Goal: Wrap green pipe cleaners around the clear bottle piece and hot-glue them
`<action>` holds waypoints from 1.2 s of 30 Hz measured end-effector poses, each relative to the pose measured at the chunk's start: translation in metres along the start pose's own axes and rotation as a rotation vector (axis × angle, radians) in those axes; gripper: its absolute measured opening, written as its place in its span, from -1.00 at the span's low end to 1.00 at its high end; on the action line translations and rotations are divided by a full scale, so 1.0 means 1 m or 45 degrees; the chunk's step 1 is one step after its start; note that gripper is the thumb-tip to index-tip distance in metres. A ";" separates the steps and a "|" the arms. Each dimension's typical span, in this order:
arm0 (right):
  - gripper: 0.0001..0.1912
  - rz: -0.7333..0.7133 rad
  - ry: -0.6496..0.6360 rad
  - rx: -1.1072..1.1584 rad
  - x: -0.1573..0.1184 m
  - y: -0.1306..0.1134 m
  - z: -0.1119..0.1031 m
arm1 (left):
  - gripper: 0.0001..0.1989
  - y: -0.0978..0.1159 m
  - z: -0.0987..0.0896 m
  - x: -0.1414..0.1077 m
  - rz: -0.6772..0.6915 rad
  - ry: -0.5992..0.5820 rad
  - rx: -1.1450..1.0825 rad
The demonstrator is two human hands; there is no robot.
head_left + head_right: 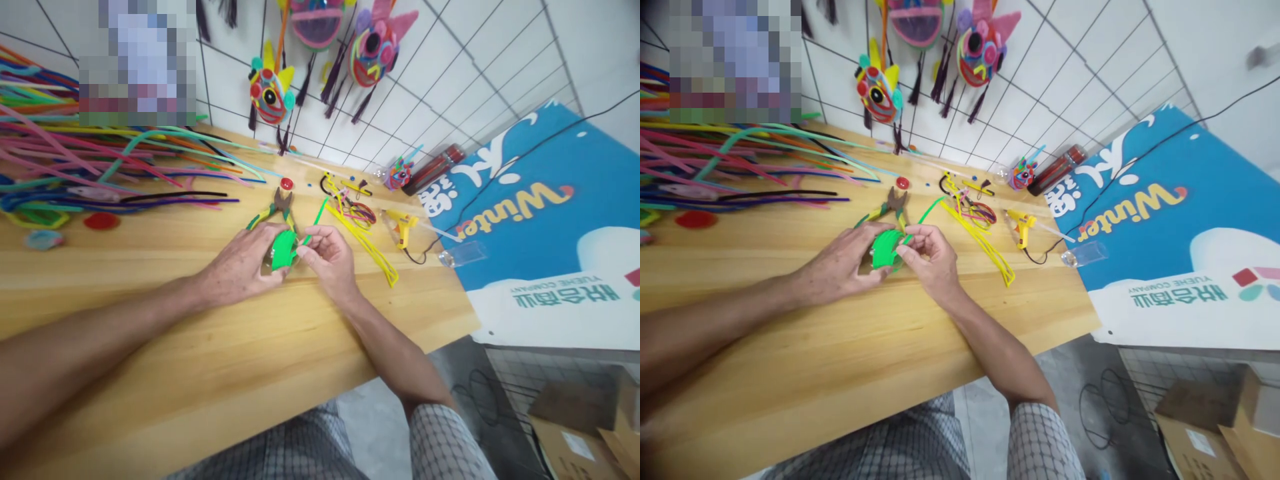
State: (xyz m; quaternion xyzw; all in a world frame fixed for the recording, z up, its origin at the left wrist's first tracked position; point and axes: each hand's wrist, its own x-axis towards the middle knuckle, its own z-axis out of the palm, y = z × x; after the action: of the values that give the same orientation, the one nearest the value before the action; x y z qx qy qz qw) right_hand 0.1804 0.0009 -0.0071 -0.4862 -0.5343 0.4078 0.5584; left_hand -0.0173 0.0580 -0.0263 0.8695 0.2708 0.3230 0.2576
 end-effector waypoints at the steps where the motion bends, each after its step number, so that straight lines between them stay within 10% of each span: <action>1: -0.58 0.000 -0.008 0.002 0.000 0.001 0.000 | -0.41 0.000 0.000 0.000 0.003 0.000 -0.004; 36: -0.51 0.066 -0.034 0.003 0.008 0.006 0.000 | -0.42 0.002 -0.002 0.001 -0.027 -0.031 -0.067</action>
State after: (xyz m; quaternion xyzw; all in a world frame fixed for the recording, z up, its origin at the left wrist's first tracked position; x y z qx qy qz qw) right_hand 0.1814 0.0096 -0.0115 -0.4937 -0.5284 0.4294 0.5410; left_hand -0.0171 0.0577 -0.0235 0.8633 0.2683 0.3167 0.2870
